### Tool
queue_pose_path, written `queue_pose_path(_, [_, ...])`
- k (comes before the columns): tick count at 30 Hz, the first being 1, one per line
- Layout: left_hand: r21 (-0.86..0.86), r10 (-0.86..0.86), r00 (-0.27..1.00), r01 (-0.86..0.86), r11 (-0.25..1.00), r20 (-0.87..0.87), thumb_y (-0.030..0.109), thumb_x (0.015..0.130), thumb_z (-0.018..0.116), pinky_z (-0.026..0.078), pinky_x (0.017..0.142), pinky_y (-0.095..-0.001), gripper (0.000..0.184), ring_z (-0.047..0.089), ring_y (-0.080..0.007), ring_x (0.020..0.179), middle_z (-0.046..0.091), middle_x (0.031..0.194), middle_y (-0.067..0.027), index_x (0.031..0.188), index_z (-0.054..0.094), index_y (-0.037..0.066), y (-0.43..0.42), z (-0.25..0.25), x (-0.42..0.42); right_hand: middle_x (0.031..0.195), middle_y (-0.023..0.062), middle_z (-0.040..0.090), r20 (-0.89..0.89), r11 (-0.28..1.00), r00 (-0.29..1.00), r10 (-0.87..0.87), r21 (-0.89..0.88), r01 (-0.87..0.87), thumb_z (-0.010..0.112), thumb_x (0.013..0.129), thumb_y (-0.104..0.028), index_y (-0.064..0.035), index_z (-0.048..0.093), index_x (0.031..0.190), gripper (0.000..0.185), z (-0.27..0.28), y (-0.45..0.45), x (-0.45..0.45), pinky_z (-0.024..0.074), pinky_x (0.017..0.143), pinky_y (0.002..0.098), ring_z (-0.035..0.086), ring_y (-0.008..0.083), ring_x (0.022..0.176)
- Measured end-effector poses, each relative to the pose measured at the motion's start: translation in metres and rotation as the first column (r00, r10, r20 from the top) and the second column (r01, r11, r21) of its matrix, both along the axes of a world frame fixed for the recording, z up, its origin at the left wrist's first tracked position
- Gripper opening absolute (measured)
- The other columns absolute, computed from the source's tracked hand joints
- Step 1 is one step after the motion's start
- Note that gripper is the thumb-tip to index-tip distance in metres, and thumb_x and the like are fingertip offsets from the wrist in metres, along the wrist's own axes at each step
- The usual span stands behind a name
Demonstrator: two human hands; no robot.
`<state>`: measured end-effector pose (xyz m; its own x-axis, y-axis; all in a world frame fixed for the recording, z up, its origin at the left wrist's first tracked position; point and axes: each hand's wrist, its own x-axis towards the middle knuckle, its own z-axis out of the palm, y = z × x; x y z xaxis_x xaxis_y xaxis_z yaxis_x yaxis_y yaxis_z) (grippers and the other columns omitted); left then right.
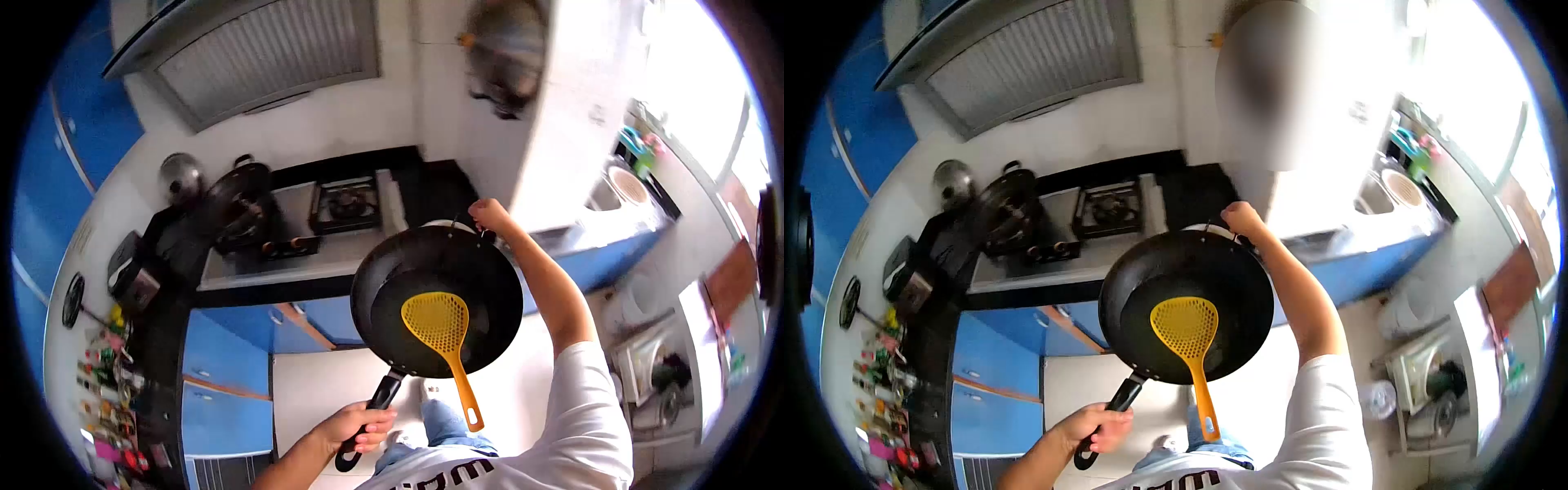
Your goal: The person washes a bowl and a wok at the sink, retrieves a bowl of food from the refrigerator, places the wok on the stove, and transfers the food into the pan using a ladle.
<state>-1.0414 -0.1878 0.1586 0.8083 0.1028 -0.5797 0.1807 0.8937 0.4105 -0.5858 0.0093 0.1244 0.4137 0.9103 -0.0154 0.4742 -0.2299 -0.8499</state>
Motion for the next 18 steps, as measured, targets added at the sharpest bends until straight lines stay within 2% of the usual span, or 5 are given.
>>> queue_pose_path(3, [-0.028, -0.116, 0.993, 0.116, 0.993, 0.003, 0.014, 0.091, 0.046, 0.028, 0.03, -0.0208, 0.008, 0.033, -0.0044, 0.037, 0.036, 0.057, 0.0038, 0.088, 0.046, 0.006, -0.04, 0.002, 0.029, 0.068, 0.007, 0.059, 0.009, 0.998, 0.998, -0.062, -0.017, 0.062, 0.057, 0.08, -0.019, 0.0043, 0.062, 0.096, 0.028, -0.015, -0.092, 0.051, 0.0449, 0.048, 0.0293, 0.053, 0.0135, 0.052])
queue_pose_path(8, [-0.091, -0.257, 0.966, 0.257, 0.962, 0.012, 0.013, 0.092, 0.044, 0.03, 0.032, -0.0205, 0.01, 0.033, -0.0048, 0.038, 0.034, 0.056, 0.0041, 0.084, 0.044, 0.007, -0.084, -0.027, 0.111, 0.068, 0.0059, 0.058, -0.012, 0.968, 0.968, -0.252, -0.008, 0.252, 0.057, 0.08, -0.021, 0.0046, 0.062, 0.092, 0.029, -0.025, -0.217, 0.138, 0.0454, 0.05, 0.0272, 0.054, 0.0118, 0.056])
queue_pose_path(12, [-0.063, -0.372, 0.927, 0.369, 0.927, -0.052, 0.015, 0.092, 0.045, 0.03, 0.032, -0.0209, 0.017, 0.034, -0.0054, 0.037, 0.034, 0.054, 0.0037, 0.076, 0.04, 0.009, -0.115, -0.058, 0.207, 0.064, 0.005, 0.058, 0.061, 0.922, 0.92, -0.387, 0.035, 0.386, 0.056, 0.08, -0.021, 0.002, 0.063, 0.092, 0.027, -0.042, -0.297, 0.231, 0.0442, 0.05, 0.0272, 0.053, 0.0116, 0.054])
queue_pose_path(14, [-0.104, -0.446, 0.895, 0.447, 0.889, 0.034, 0.016, 0.091, 0.047, 0.029, 0.033, -0.0209, 0.016, 0.033, -0.0057, 0.036, 0.034, 0.053, 0.004, 0.078, 0.041, 0.009, -0.129, -0.082, 0.263, 0.065, 0.0051, 0.058, 0.144, 0.906, 0.895, -0.422, 0.065, 0.417, 0.056, 0.08, -0.021, 0.0022, 0.062, 0.091, 0.027, -0.041, -0.33, 0.291, 0.0426, 0.05, 0.0274, 0.053, 0.0119, 0.055])
queue_pose_path(18, [-0.085, -0.489, 0.872, 0.488, 0.869, 0.014, 0.016, 0.092, 0.046, 0.028, 0.033, -0.0202, 0.017, 0.032, -0.0053, 0.036, 0.033, 0.053, 0.0044, 0.077, 0.041, 0.01, -0.145, -0.09, 0.36, 0.082, 0.0103, 0.065, 0.284, 0.874, 0.833, -0.476, 0.049, 0.483, 0.058, 0.079, -0.023, -0.0005, 0.063, 0.098, 0.03, -0.025, -0.369, 0.381, 0.0483, 0.067, 0.0297, 0.06, 0.0163, 0.07])
